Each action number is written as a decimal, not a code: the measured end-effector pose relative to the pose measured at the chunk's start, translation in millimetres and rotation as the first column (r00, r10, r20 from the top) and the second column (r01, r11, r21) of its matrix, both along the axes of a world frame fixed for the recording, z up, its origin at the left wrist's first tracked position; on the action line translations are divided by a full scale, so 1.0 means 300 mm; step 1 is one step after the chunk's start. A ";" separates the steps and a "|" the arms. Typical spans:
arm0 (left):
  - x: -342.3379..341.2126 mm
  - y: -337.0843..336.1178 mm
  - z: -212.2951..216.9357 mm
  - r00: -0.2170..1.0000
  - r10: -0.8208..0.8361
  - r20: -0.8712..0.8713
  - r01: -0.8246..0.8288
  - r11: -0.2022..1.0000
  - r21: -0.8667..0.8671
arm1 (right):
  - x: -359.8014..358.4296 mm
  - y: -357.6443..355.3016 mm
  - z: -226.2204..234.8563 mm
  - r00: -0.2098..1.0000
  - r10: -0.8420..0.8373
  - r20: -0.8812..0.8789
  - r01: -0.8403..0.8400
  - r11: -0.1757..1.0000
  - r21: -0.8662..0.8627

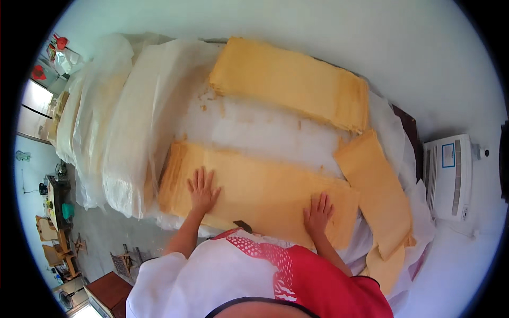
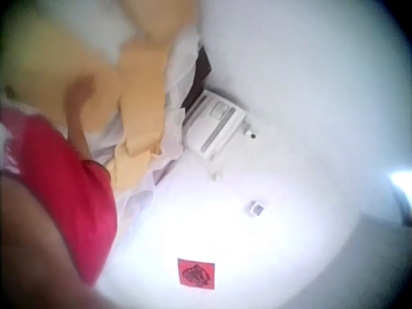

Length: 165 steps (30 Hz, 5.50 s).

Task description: The person is handling and stacking yellowish sheets of material one by one onto piles on a plastic-covered workbench.

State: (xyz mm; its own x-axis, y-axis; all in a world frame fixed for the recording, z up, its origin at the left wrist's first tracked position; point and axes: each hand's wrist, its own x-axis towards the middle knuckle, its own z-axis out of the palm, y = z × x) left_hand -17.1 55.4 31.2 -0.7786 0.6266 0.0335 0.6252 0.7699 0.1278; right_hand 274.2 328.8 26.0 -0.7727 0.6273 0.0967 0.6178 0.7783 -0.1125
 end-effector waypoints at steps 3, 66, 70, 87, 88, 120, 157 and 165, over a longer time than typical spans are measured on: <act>-0.007 -0.011 0.010 0.998 0.029 0.064 -0.031 0.999 0.040 | -0.024 0.005 0.020 0.999 0.017 0.038 -0.016 1.000 -0.021; -0.746 0.862 0.064 0.489 -0.397 0.777 -0.864 -0.099 0.493 | -1.608 0.309 0.083 0.767 0.500 -0.402 -0.514 0.854 0.080; -0.740 0.896 0.132 0.483 -0.514 0.709 -0.847 -0.068 0.528 | -1.591 0.300 0.091 0.802 0.410 -0.435 -0.457 0.890 -0.002; -0.752 1.015 -0.001 0.979 -0.142 0.150 0.075 0.921 0.381 | -1.509 0.550 0.331 0.539 -0.349 -0.766 -0.419 0.678 -0.604; -0.758 1.001 -0.035 0.985 -0.127 0.117 0.075 0.925 0.371 | -1.506 0.564 0.376 0.540 -0.352 -0.765 -0.419 0.676 -0.607; -0.781 1.154 0.091 0.257 -0.844 0.472 -0.926 -0.075 0.371 | -1.478 0.505 0.408 0.782 0.092 -0.616 -0.423 0.805 -0.417; -0.354 0.964 1.212 0.272 -0.957 0.104 -0.733 -0.136 0.666 | -0.667 0.577 0.206 0.391 -0.811 -0.435 -0.914 -0.287 -0.286; -0.017 0.627 0.952 0.270 -0.859 0.436 -0.824 0.028 0.566 | -0.127 0.253 0.225 0.033 -0.974 -0.226 -0.970 0.023 -0.242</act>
State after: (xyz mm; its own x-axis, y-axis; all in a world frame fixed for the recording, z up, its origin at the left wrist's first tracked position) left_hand -22.3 243.4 316.7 -0.7431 0.6691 -0.0082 -0.5295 -0.5804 0.6187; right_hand 236.1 404.8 93.5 -0.6105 0.7890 -0.0689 -0.7616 -0.6088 -0.2220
